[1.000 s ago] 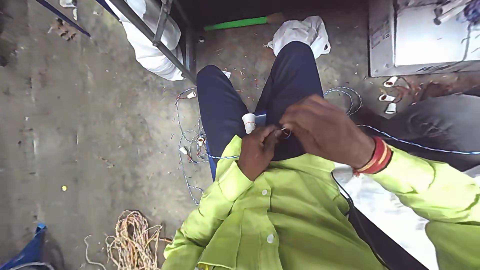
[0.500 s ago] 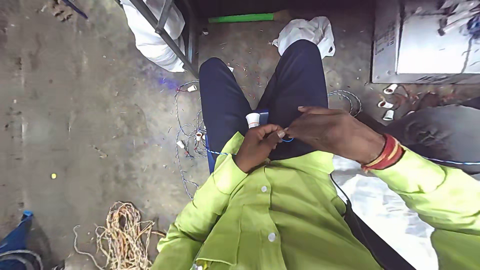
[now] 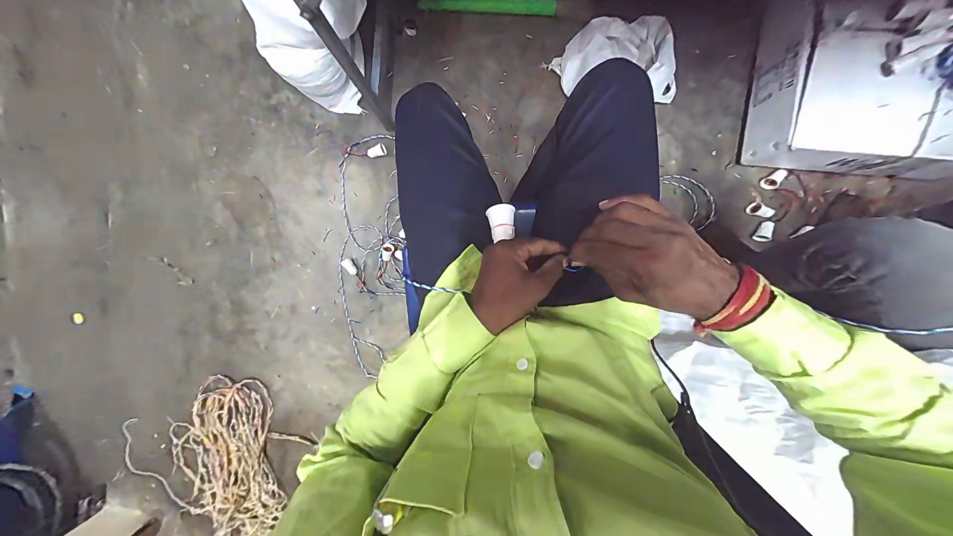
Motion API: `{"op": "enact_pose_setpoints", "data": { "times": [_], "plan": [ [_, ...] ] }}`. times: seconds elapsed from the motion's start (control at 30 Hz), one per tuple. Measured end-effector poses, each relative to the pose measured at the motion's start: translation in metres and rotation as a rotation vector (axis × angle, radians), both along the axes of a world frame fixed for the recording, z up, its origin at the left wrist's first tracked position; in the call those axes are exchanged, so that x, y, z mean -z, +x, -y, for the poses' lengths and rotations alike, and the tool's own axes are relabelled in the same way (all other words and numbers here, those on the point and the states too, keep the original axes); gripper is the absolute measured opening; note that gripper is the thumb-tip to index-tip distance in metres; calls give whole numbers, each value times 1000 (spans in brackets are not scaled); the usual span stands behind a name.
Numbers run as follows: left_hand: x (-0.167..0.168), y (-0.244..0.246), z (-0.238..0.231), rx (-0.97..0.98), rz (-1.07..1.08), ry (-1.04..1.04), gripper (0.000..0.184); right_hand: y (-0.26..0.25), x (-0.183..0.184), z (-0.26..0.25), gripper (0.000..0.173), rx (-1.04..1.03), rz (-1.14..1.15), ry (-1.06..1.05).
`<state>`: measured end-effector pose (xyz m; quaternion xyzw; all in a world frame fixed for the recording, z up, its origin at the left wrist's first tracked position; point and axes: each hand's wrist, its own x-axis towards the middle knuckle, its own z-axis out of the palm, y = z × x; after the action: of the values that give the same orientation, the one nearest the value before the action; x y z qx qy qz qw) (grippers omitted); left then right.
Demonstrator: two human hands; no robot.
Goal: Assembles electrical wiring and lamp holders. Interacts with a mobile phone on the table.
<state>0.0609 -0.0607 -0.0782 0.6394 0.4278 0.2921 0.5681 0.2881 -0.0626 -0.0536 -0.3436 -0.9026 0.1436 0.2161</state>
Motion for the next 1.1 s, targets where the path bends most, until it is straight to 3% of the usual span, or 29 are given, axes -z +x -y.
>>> {"op": "enact_pose_setpoints", "data": {
  "times": [0.1, 0.23, 0.33, 0.63, 0.77, 0.9, 1.0, 1.1],
  "plan": [
    [6, 6, 1, -36, -66, 185, 10, -6, 3, 0, 28, 91, -83, -149],
    [15, 6, 0, -60, -33, 272, 13, -18, -10, 11, 15, 455, -167, -538],
    [18, 5, -1, -105, 30, 387, 10, -24, -22, 6, 13, 595, -293, -803],
    [26, 8, 3, -109, -87, 886, 11, -33, -25, -6, 19, 765, -628, -1389],
    [29, 6, 5, -128, -79, 1016, 10, -28, -20, -9, 20, 708, -698, -1545],
    [20, 6, 5, -171, -152, 1002, 11, -26, -13, -4, 21, 578, -647, -1497],
    [19, 8, 3, -172, -208, 962, 15, -23, -11, -1, 17, 481, -632, -1271],
    [19, 7, 0, -163, -237, 960, 20, -18, -13, 5, 27, 482, -624, -1027]
  ]
}}
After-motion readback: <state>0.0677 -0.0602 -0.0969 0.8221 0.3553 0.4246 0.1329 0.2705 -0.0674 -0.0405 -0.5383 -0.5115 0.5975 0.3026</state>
